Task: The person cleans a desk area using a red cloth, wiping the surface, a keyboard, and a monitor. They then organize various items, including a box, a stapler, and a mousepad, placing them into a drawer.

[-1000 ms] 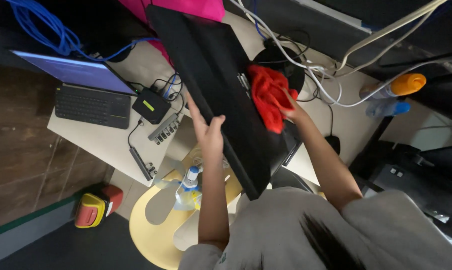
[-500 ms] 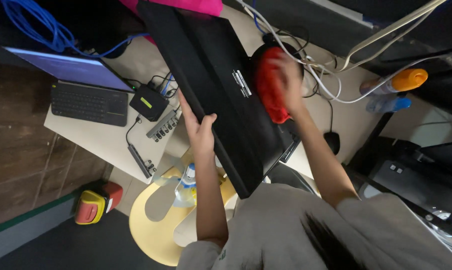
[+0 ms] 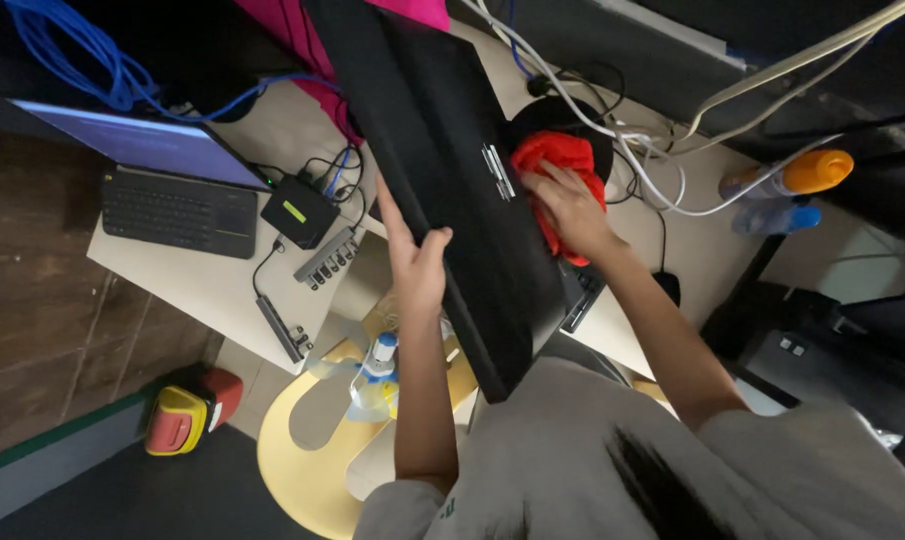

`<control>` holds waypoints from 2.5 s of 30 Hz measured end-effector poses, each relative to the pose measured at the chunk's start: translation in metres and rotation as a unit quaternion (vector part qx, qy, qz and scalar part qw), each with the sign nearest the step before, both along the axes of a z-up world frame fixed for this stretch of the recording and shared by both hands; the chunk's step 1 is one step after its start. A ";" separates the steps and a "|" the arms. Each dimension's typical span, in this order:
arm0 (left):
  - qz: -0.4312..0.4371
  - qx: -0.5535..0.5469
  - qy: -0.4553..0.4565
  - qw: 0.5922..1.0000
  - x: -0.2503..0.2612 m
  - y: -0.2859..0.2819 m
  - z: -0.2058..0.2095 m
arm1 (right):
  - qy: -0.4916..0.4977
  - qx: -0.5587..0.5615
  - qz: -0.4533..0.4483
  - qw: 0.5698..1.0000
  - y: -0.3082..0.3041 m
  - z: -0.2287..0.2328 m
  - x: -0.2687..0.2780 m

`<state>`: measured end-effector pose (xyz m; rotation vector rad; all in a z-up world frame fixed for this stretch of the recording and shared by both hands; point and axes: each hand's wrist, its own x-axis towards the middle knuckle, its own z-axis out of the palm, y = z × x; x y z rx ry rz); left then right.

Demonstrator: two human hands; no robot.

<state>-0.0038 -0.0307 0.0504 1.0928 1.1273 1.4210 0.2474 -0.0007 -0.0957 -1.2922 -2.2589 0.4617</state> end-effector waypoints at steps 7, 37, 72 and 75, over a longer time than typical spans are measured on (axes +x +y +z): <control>0.005 -0.029 0.041 0.999 0.011 -0.002 0.004 | 0.016 -0.042 -0.078 0.996 0.055 -0.003 -0.020; 0.021 -0.048 0.044 0.998 -0.016 -0.005 0.001 | 0.234 -0.322 0.012 0.918 0.160 -0.052 -0.040; 0.066 -0.033 -0.014 0.997 0.005 -0.011 0.002 | 0.004 -0.109 0.032 0.994 0.152 -0.036 -0.005; 0.062 -0.042 -0.038 0.996 0.003 -0.008 -0.002 | -0.024 -0.055 -0.086 0.995 0.126 -0.017 -0.010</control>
